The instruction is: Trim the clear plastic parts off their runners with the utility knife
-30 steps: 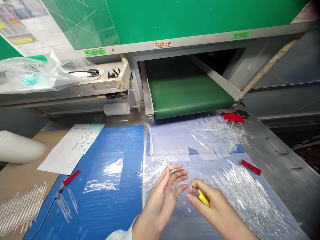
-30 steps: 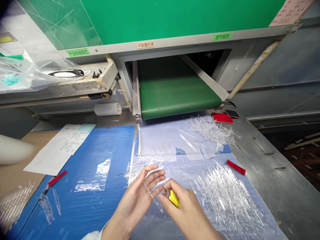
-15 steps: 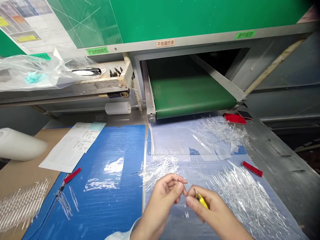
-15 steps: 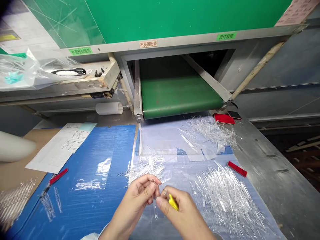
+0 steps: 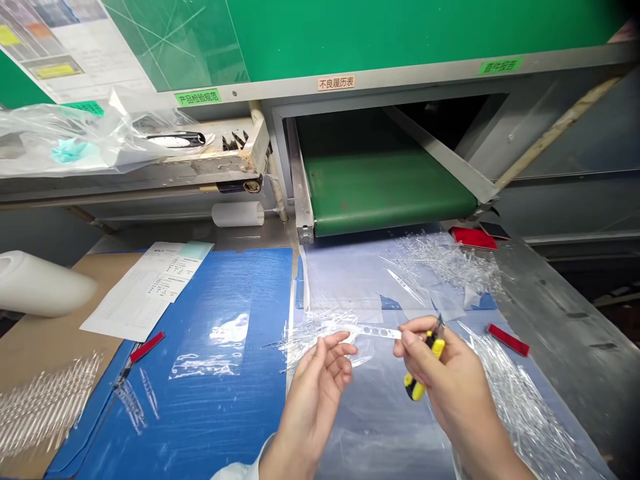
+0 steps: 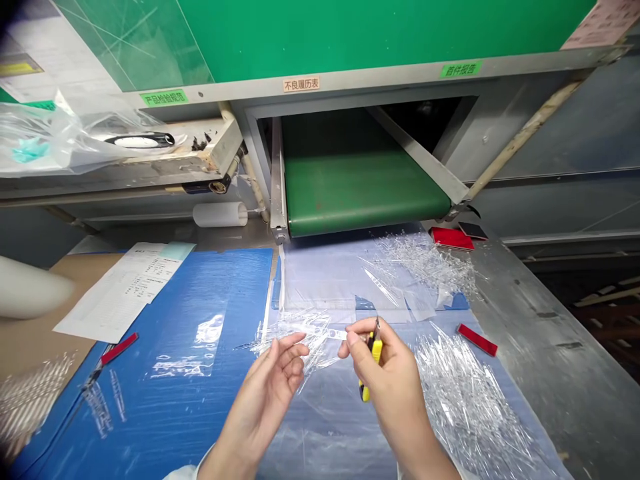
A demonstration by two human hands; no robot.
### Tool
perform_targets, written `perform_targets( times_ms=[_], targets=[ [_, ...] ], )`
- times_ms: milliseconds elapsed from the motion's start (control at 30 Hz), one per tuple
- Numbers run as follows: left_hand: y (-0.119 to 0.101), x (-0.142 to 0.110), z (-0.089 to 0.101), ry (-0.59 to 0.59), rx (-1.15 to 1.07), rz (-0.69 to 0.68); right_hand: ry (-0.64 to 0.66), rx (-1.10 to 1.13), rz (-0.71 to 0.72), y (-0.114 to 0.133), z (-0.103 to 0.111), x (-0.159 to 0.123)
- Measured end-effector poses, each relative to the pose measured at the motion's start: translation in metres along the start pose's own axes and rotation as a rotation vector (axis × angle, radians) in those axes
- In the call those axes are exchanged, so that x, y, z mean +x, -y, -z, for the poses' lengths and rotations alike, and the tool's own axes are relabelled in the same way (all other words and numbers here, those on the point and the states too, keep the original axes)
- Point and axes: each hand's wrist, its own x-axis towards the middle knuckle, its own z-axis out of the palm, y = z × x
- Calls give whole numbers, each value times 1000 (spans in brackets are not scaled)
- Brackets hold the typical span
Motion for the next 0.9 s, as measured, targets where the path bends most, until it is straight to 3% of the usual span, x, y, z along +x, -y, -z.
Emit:
perform_targets(
  times_ms=[67, 233, 500, 633, 900],
  targets=[
    [4, 2, -1, 15, -10, -45, 6, -140, 31, -4, -3, -8],
    [-2, 0, -5, 27, 128, -153, 232, -363, 30, -15, -9, -26],
    [-20, -6, 0, 154, 479, -32, 507, -556, 181, 3, 2, -16],
    [-22, -9, 2, 218, 575, -3, 551, -667, 193, 10, -3, -16],
    [-25, -14, 0, 229, 768, -65, 551, -763, 268, 13, -6, -19]
  ],
)
